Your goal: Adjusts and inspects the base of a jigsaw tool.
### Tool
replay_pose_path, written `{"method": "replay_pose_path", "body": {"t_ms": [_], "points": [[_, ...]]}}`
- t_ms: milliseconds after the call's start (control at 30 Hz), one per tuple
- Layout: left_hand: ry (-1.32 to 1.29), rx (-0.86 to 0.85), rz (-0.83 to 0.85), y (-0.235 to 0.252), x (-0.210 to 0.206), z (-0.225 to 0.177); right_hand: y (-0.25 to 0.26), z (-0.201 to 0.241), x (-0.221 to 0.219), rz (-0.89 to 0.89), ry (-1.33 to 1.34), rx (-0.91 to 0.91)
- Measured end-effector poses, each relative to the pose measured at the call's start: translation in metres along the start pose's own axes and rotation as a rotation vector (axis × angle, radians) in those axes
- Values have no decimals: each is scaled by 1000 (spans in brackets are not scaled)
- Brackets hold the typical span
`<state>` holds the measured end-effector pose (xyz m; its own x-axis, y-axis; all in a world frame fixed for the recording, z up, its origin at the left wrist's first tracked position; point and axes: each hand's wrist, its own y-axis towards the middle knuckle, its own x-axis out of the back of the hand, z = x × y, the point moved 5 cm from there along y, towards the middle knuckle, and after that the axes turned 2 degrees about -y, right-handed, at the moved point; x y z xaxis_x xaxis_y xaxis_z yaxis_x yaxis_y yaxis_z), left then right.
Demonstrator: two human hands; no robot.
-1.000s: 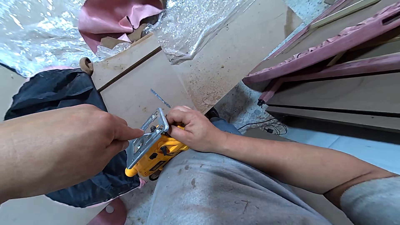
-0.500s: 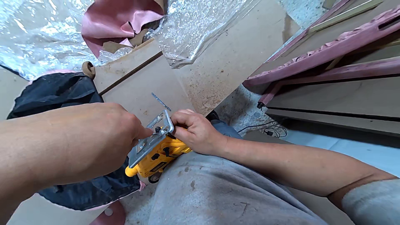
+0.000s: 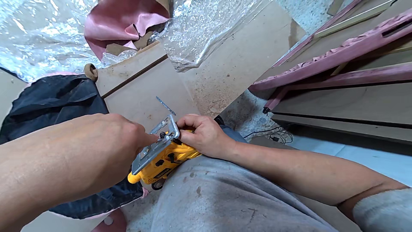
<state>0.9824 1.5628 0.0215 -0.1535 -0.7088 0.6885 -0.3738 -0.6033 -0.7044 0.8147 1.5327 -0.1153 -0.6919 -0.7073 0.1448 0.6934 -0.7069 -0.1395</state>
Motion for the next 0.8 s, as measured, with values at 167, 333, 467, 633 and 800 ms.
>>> {"method": "replay_pose_path", "body": {"t_ms": [167,333,467,633,800], "points": [[-48,44,-41,-8,-1,2,-1,4,-3,-11,-29,10],[-74,45,-69,-11,-4,5,0,6,-6,10,-53,-15],[-112,56,-72,-12,-3,5,0,4,-6,20,-26,-34],[-96,80,-63,-10,-3,4,2,2,-6,47,-12,-74],[-116,48,4,-3,3,17,6,0,-5,105,-45,-154]]}}
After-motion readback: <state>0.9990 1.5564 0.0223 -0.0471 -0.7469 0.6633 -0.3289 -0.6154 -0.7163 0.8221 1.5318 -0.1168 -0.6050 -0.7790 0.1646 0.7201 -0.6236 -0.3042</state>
